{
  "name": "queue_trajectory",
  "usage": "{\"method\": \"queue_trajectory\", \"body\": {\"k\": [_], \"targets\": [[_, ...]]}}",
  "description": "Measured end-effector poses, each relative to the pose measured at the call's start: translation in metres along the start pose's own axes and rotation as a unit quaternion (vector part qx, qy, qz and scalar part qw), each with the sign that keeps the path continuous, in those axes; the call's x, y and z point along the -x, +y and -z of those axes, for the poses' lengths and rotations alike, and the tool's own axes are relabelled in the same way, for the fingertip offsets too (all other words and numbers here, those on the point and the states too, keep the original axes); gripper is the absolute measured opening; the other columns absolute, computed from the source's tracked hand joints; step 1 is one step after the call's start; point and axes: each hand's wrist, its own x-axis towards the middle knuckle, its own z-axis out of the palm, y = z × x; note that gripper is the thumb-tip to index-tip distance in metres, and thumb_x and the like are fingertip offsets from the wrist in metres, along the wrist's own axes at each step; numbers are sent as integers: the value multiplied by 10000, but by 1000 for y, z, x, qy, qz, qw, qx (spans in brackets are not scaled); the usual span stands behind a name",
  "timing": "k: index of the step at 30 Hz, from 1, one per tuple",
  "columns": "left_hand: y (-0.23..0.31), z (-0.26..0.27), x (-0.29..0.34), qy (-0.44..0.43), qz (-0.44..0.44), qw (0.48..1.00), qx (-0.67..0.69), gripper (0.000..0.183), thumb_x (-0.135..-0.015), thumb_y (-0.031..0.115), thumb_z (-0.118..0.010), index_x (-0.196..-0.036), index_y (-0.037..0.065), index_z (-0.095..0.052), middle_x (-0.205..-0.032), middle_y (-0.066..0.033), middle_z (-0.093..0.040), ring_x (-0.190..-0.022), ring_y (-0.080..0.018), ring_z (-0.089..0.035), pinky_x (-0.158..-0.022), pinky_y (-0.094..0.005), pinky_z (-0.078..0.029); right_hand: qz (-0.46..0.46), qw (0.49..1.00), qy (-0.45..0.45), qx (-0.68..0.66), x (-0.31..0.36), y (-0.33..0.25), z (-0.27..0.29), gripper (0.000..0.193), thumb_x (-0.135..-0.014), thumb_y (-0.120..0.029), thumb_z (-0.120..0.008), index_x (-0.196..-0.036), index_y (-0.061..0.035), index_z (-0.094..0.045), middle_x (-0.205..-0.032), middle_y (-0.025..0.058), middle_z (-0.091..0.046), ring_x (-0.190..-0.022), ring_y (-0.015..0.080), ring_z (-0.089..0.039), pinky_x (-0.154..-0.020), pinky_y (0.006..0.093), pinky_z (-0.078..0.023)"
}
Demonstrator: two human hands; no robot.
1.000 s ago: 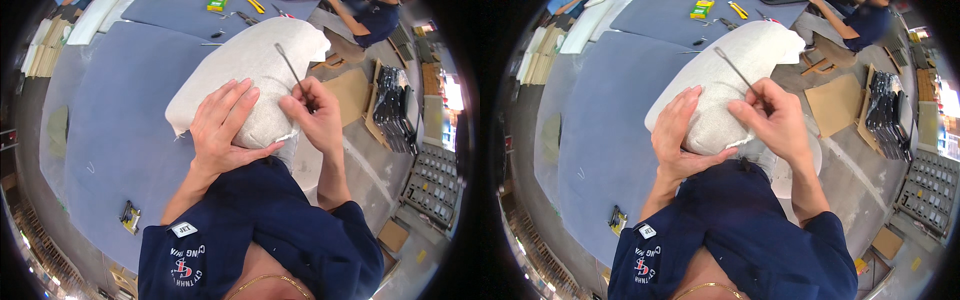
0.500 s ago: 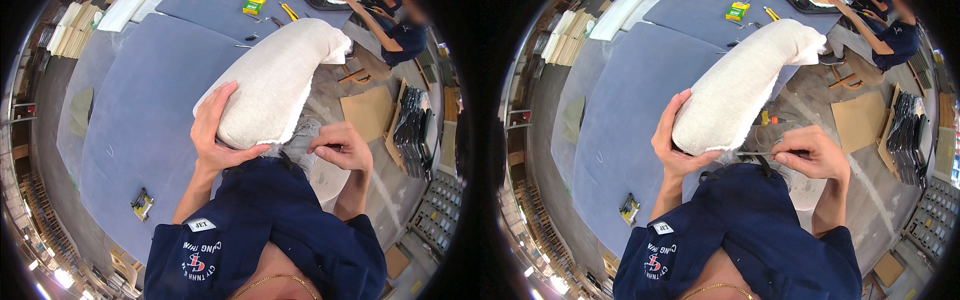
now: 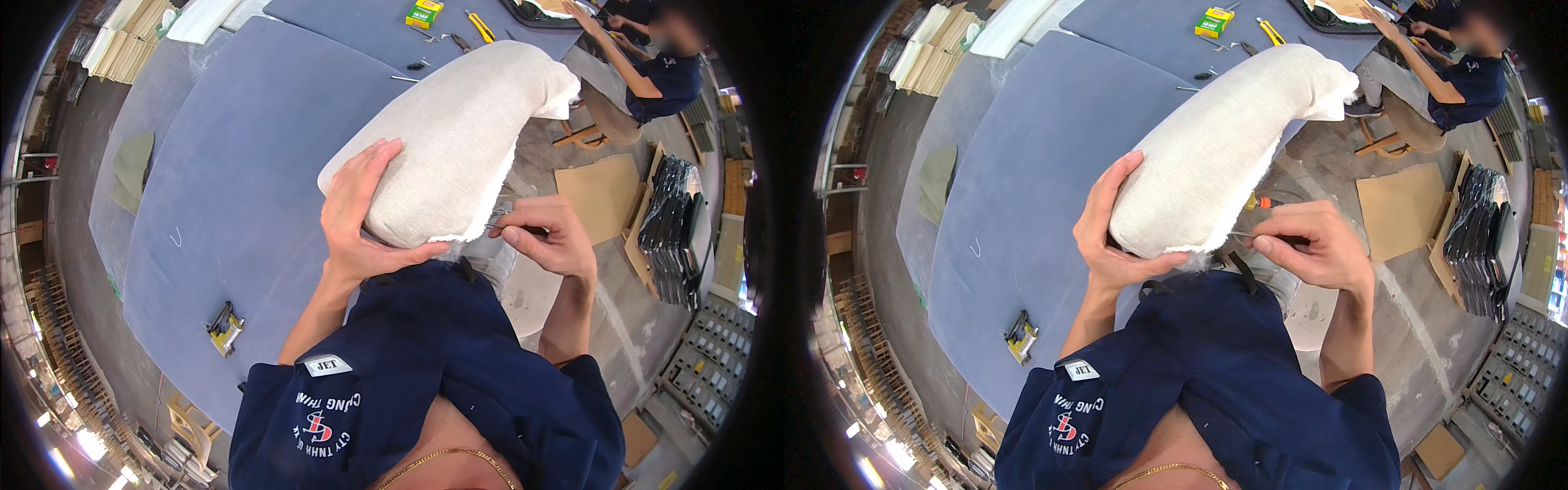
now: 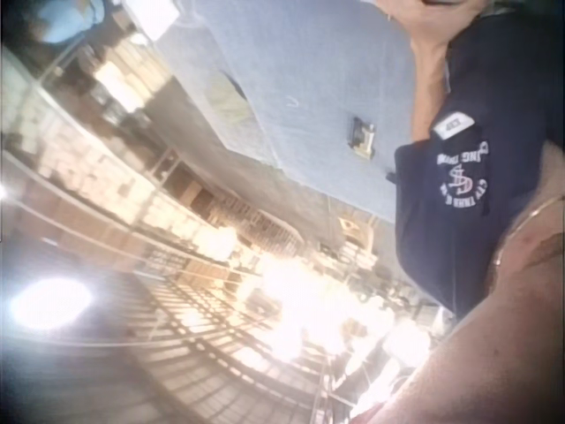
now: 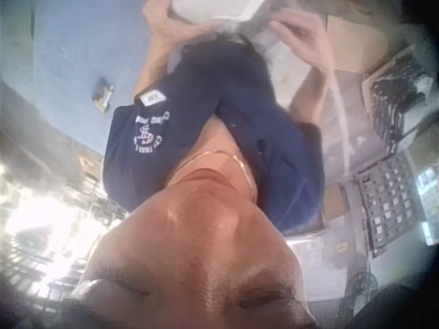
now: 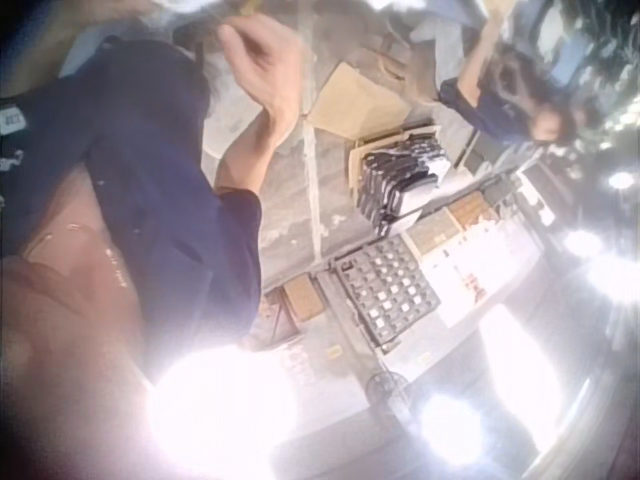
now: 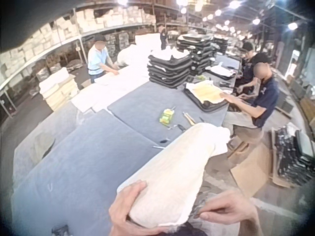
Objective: The person uses a staple gun to attach a white fabric cover to a foam cushion, then uses a screwdriver to press and smooth the fabric edges. The person repeatedly adjusts the fabric and staples it in place.
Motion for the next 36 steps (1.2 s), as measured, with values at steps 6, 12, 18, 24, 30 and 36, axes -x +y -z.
{"method": "queue_trajectory", "body": {"k": [6, 12, 18, 24, 30, 36], "targets": [[2, -5, -4, 4, -34, 999, 0, 981, -531, 390, -998, -1341, -29, -635, -1296, -174, -707, -1194, -382, -678, -1022, -472, -504, 28, 999, -18, 28, -11, -7, -1, 135, -945, -153, -744, -996, -32, -774, -810, 107, -719, -657, 263, -668, -572, 358, -480], [4, 0, -6, 0, -41, 999, -18, 949, -545, 403, -991, -1319, -24, -647, -1283, -176, -716, -1202, -382, -676, -1025, -472, -503, 48, 998, -22, 17, -22, -11, -10, 148, -919, -119, -757, -1038, -32, -776, -874, 126, -739, -734, 304, -705, -632, 363, -525], [-1, 2, -7, 8, -55, 998, -10, 919, -562, 419, -985, -1299, -21, -656, -1278, -178, -717, -1197, -382, -678, -1029, -474, -505, 39, 998, -36, 32, -32, -19, -10, 136, -910, -100, -751, -1021, -23, -770, -872, 136, -737, -751, 337, -702, -645, 379, -533], [-1, 6, -8, -9, -58, 998, -24, 961, -584, 435, -996, -1330, -46, -628, -1289, -240, -697, -1223, -390, -671, -1059, -478, -494, 7, 997, -48, 56, -39, -32, -10, 110, -908, -99, -746, -978, -15, -753, -842, 147, -715, -737, 349, -685, -643, 398, -525], [-1, 4, -9, 27, -41, 999, -21, 896, -561, 433, -985, -1263, -32, -677, -1247, -186, -729, -1179, -388, -689, -1017, -473, -516, -19, 996, -33, 86, -37, -43, -14, 105, -921, -100, -726, -990, -22, -740, -815, 153, -684, -739, 358, -668, -654, 406, -517], [1, -1, -12, 37, -37, 998, -27, 905, -557, 425, -989, -1267, -40, -673, -1253, -190, -725, -1169, -387, -696, -1012, -471, -522, -35, 995, 15, 88, -27, -47, -23, 99, -925, -91, -717, -995, -24, -738, -794, 141, -665, -720, 357, -654, -650, 405, -508]]}}
